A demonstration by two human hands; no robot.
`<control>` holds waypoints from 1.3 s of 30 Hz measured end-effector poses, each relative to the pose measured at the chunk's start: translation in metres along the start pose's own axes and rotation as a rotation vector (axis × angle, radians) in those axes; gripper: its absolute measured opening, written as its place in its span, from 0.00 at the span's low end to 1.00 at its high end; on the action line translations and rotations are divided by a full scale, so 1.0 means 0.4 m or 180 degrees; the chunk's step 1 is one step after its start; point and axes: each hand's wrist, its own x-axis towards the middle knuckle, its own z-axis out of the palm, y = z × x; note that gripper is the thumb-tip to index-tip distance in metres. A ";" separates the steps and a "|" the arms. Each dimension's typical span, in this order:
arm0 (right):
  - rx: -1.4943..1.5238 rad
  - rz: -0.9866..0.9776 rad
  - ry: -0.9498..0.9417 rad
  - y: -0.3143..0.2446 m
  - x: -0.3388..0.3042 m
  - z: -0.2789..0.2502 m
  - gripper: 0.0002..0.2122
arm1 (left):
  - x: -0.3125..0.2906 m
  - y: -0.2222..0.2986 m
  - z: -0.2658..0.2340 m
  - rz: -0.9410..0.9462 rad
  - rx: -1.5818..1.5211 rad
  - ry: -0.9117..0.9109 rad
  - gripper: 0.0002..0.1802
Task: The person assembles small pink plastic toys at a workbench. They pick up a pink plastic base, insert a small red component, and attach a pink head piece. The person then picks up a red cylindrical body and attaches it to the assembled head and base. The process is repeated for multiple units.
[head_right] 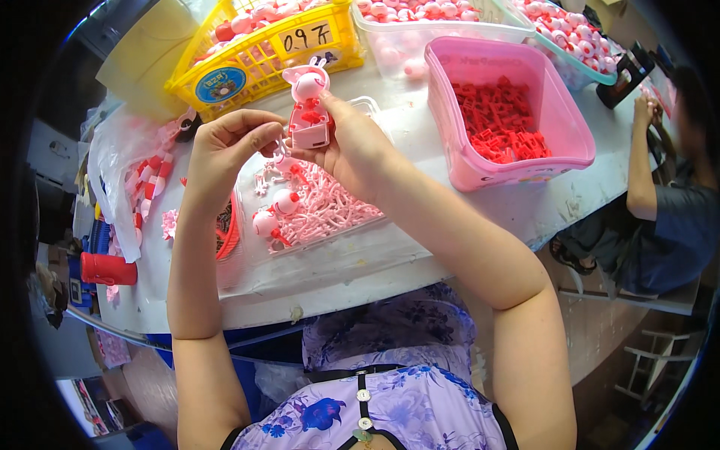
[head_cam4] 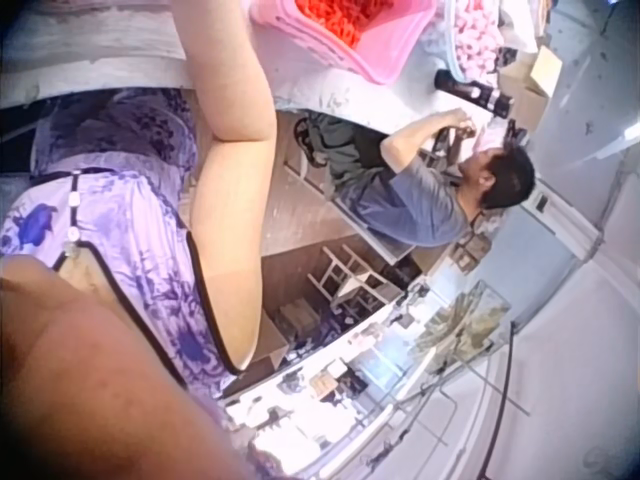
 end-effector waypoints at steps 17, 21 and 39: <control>0.0062 0.0327 -0.0303 0.048 -0.002 0.004 0.19 | 0.006 -0.027 0.031 0.0119 -0.0758 0.0600 0.11; 0.0202 0.0266 -0.0475 0.055 -0.007 0.008 0.19 | -0.002 -0.022 0.047 -0.0108 -0.0568 0.0622 0.09; 0.0367 0.0137 -0.0738 0.063 -0.003 -0.003 0.14 | -0.013 -0.010 0.053 -0.0218 -0.0610 0.0566 0.10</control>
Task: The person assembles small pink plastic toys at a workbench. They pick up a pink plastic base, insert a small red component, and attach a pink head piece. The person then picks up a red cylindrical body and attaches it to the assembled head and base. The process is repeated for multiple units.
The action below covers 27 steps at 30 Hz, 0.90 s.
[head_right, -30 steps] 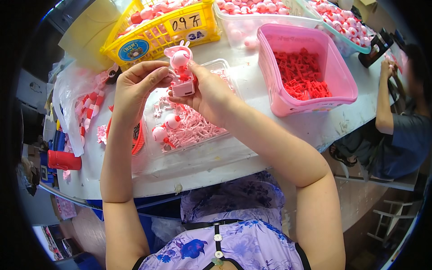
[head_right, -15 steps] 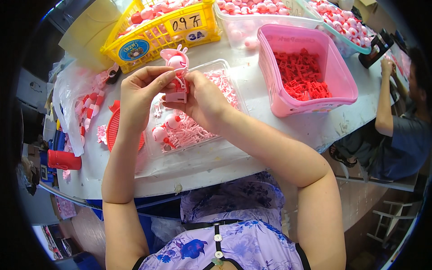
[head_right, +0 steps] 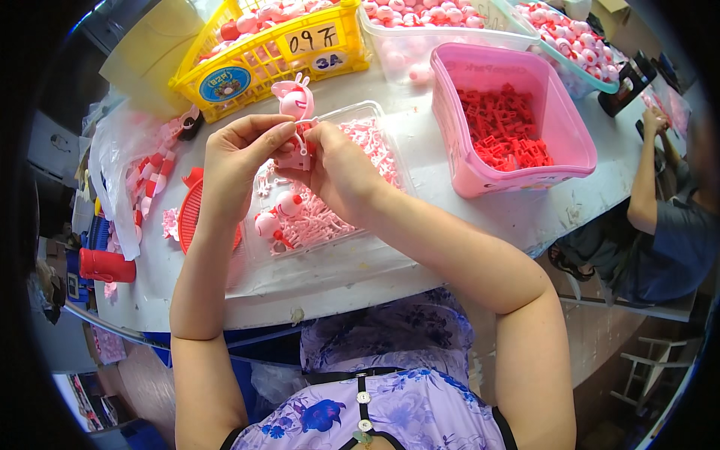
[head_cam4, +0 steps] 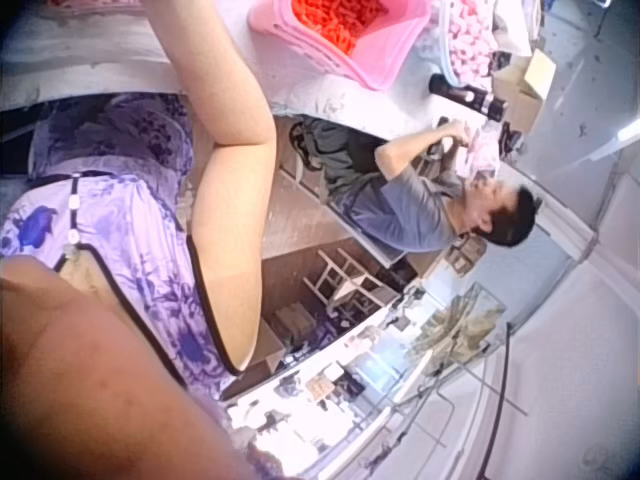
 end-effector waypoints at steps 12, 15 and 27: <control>-0.0248 -0.0278 0.0122 0.019 -0.001 0.001 0.13 | 0.005 0.001 -0.017 -0.0048 0.0080 -0.0126 0.11; -0.0309 -0.0228 0.0119 0.016 -0.001 0.002 0.13 | 0.008 -0.002 -0.016 -0.0016 0.0039 -0.0054 0.10; -0.0364 -0.0130 0.0292 0.013 0.001 0.009 0.14 | 0.010 -0.001 -0.023 -0.0224 -0.0025 -0.0169 0.11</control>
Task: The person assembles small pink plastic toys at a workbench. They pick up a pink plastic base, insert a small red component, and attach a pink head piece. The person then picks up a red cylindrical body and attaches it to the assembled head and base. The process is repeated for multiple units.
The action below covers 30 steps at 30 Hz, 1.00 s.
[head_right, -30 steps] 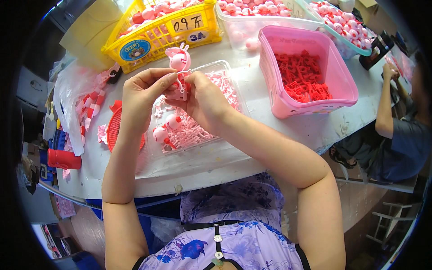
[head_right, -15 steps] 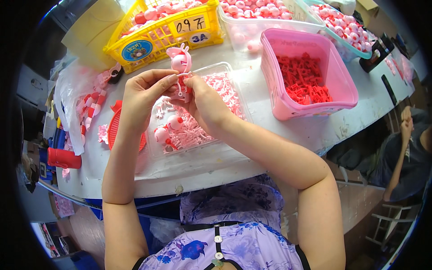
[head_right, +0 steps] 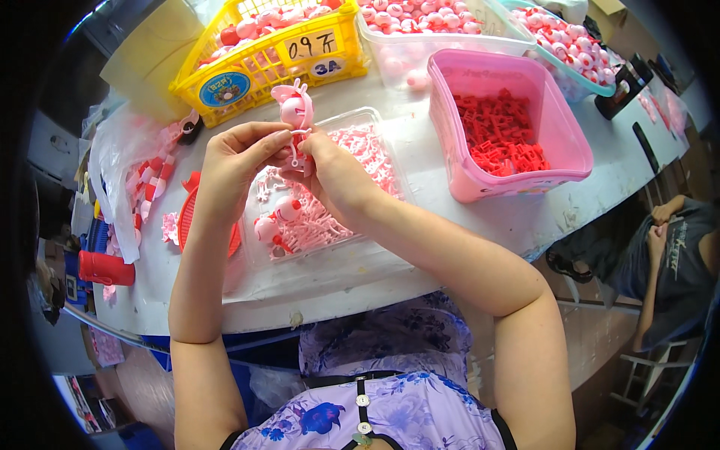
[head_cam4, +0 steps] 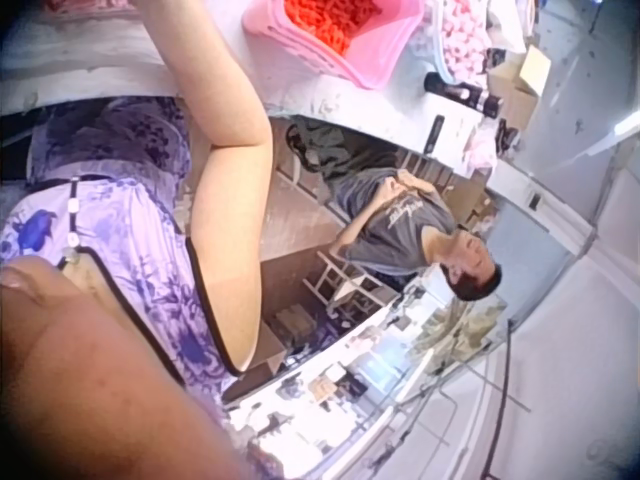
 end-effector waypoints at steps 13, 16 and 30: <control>0.0003 0.0034 -0.0106 -0.014 -0.006 0.009 0.17 | -0.008 0.004 0.017 0.0360 0.0392 0.0083 0.10; -0.0038 0.0018 -0.0205 -0.006 0.002 -0.007 0.17 | -0.007 0.004 0.016 0.0324 0.0397 0.0076 0.10; -0.0217 -0.0057 -0.0246 -0.004 -0.004 0.007 0.17 | -0.016 0.003 0.025 0.0381 -0.0006 -0.0025 0.10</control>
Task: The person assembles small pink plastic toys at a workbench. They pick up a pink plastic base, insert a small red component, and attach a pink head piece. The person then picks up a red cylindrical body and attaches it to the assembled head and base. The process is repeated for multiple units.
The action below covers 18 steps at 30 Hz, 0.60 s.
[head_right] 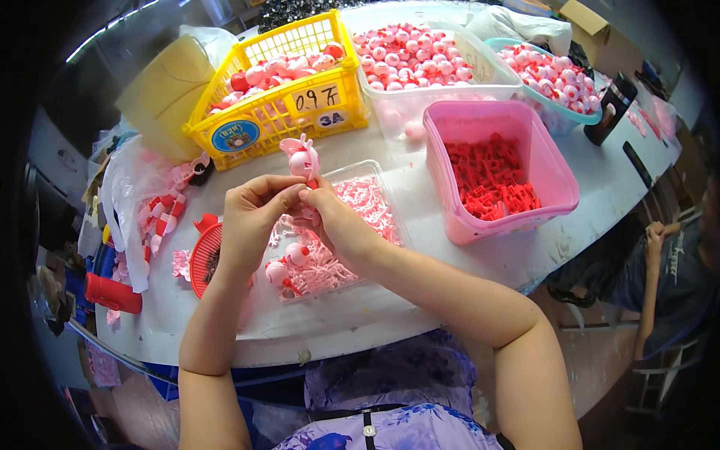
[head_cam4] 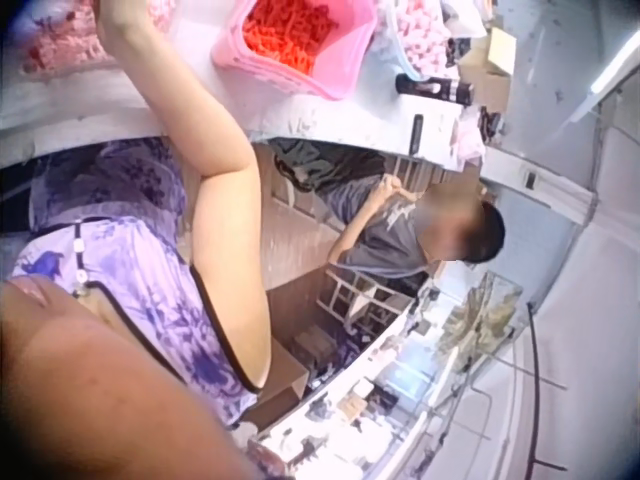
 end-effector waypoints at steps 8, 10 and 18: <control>-0.0001 -0.0302 -0.0217 0.007 0.000 0.002 0.19 | -0.010 0.005 0.008 0.0241 0.0256 0.0078 0.10; -0.0022 -0.0346 -0.0247 0.008 0.001 -0.006 0.19 | -0.011 0.001 0.011 0.0298 0.0294 0.0091 0.10; -0.0241 -0.0454 -0.0265 0.005 -0.002 0.005 0.18 | -0.016 0.028 0.007 0.0132 0.0136 0.0050 0.11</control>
